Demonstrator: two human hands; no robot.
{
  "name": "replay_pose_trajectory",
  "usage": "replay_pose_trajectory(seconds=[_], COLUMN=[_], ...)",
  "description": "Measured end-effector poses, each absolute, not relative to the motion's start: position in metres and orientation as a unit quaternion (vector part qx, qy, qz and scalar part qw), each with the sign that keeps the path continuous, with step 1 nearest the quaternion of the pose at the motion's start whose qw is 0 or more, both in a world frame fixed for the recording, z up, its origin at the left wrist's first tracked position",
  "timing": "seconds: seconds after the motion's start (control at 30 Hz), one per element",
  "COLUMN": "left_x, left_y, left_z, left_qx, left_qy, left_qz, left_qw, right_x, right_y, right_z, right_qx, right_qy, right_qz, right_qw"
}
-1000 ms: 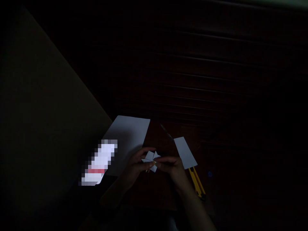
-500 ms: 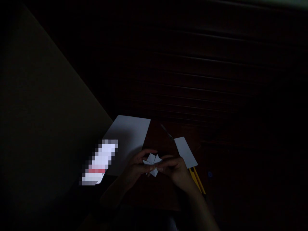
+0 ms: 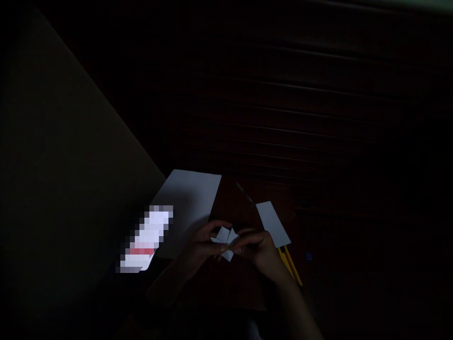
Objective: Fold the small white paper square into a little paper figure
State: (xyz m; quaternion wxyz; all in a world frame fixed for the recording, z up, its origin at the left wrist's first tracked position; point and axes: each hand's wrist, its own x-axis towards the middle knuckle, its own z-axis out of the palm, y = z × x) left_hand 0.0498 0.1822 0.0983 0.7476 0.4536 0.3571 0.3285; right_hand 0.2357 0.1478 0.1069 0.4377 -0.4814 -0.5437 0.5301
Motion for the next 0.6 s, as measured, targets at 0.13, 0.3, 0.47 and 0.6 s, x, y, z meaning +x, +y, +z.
replay_pose_trajectory(seconds=[0.13, 0.3, 0.47, 0.6], left_x=[0.051, 0.051, 0.056, 0.060], left_y=[0.182, 0.183, 0.181, 0.179], left_z=[0.099, 0.106, 0.102, 0.094], left_qx=[0.460, 0.464, 0.497, 0.516], left_qy=[0.363, 0.385, 0.407, 0.426], left_qz=[0.333, 0.313, 0.321, 0.354], left_qw=[0.739, 0.734, 0.696, 0.654], right_x=[0.235, 0.234, 0.233, 0.234], right_y=[0.148, 0.147, 0.147, 0.148], right_z=[0.110, 0.109, 0.106, 0.106], right_qx=[-0.484, -0.501, -0.509, -0.505], right_qy=[-0.546, -0.551, -0.563, -0.569], right_qz=[0.533, 0.518, 0.492, 0.492], right_qw=[0.428, 0.420, 0.427, 0.423])
